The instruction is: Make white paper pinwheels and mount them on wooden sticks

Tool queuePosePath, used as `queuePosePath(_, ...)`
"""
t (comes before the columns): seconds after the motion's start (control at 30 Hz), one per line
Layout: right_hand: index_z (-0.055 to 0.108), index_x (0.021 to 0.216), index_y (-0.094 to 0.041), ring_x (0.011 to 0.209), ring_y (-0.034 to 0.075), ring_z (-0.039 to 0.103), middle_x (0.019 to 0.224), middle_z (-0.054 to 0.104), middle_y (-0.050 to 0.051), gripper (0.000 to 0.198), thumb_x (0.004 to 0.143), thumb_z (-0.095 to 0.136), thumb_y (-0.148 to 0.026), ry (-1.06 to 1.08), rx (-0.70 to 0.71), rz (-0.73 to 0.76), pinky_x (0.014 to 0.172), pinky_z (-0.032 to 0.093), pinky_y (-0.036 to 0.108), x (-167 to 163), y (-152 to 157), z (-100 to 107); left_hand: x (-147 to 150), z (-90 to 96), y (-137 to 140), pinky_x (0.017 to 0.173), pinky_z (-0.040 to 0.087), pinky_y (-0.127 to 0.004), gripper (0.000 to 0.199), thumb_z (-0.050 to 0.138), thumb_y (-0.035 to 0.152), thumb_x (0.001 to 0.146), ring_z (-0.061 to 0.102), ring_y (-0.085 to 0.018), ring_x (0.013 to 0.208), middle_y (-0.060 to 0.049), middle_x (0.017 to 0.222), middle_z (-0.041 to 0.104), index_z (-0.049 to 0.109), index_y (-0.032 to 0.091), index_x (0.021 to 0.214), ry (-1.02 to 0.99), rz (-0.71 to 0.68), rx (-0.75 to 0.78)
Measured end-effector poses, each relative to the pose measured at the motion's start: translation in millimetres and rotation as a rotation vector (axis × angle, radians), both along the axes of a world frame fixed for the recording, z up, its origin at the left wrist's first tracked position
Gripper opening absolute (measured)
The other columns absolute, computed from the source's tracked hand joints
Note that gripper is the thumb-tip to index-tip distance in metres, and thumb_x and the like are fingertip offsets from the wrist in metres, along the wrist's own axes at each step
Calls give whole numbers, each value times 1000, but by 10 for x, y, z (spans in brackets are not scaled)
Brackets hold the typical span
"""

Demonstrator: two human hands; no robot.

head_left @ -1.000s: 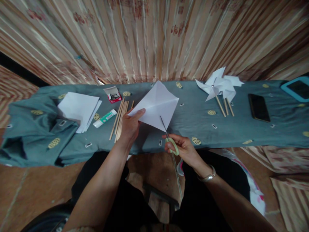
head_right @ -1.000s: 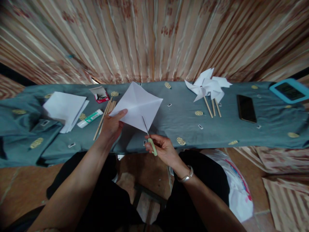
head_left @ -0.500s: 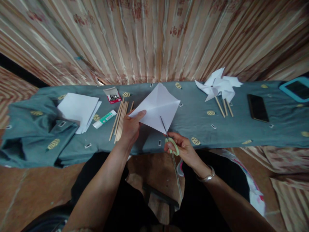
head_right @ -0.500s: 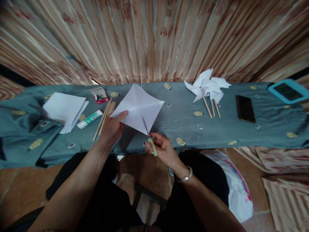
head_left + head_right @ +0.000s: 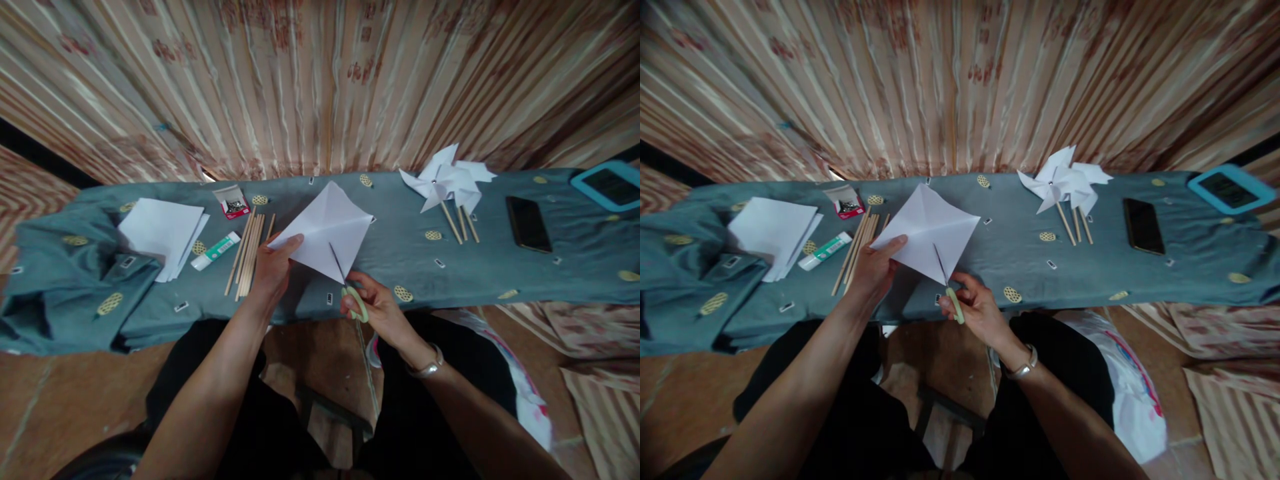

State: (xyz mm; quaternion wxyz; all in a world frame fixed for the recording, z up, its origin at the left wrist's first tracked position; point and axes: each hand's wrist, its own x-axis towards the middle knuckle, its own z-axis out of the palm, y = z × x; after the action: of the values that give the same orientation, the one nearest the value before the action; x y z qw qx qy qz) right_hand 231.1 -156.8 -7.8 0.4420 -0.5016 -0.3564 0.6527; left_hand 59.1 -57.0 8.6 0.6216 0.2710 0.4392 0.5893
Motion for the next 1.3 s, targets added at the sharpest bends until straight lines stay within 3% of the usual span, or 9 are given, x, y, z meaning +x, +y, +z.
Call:
queuePosePath(0.67, 56, 117, -22, 57, 12, 65, 65, 67, -5, 69, 64, 84, -56, 4, 8, 10, 52, 51, 22, 9, -6, -2, 1, -46, 8, 60, 49, -25, 34, 90, 26, 47, 61, -12, 58, -1, 68, 70, 71, 13, 71, 3, -11, -7)
queuePosePath(1.0, 57, 108, -21, 52, 10, 59, 63, 67, -4, 64, 65, 82, -61, -5, 28, 18, 50, 47, 22, 3, 9, 52, 38, -29, -22, 60, 47, -26, 36, 91, 29, 46, 60, -13, 59, -1, 67, 69, 70, 13, 72, 21, -28, -23)
queuePosePath(1.3, 56, 114, -20, 52, 10, 58, 62, 68, -4, 67, 66, 81, -61, -3, 26, 37, 51, 45, 22, 11, 13, 71, 25, -23, -24, 59, 48, -24, 36, 91, 27, 47, 60, -12, 60, -1, 67, 69, 71, 12, 73, 15, -46, -36)
